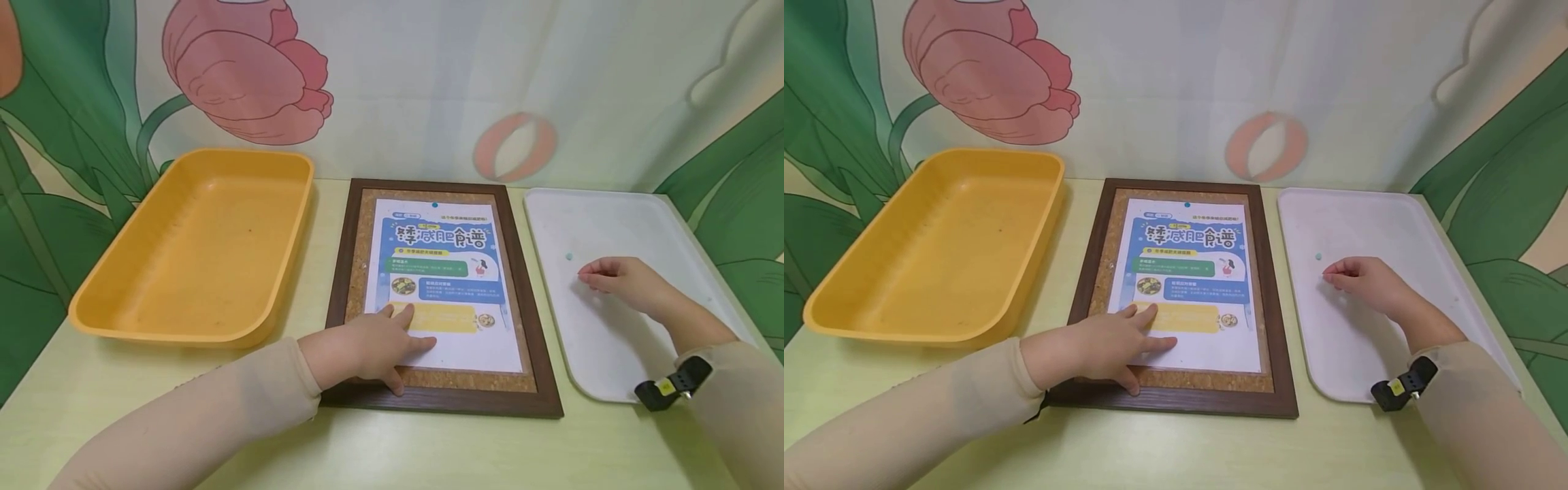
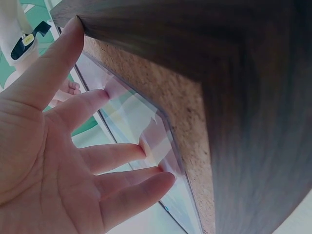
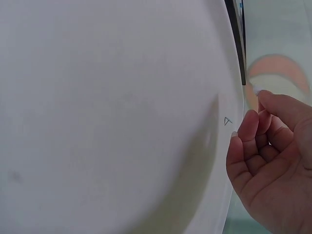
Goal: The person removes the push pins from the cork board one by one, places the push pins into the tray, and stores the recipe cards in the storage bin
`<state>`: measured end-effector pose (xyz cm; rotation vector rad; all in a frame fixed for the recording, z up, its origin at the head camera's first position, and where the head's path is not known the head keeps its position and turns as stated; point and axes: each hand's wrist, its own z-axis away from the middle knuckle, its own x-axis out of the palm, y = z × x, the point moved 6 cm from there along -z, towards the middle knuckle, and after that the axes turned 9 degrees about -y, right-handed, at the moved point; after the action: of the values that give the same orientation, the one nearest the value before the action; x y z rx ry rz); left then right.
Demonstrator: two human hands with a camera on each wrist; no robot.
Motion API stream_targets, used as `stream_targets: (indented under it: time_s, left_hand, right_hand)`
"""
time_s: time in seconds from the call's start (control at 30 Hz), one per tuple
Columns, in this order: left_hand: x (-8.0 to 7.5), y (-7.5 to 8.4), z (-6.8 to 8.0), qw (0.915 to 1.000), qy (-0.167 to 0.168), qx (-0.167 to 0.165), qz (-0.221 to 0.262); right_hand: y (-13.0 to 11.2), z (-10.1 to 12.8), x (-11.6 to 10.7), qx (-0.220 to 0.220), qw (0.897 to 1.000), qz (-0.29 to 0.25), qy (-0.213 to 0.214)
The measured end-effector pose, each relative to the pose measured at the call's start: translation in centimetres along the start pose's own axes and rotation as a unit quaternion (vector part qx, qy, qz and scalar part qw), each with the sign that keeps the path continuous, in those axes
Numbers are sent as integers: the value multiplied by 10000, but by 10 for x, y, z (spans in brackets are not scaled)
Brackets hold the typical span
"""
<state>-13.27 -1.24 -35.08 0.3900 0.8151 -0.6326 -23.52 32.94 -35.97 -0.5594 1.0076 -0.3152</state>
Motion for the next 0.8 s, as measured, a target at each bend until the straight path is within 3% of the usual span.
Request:
stream_targets:
  time_s: [0.8]
  left_hand:
    - [0, -1, 1, 10000, 18, -27, 39]
  right_hand:
    - [14, -23, -10, 284, 9996, -40, 80]
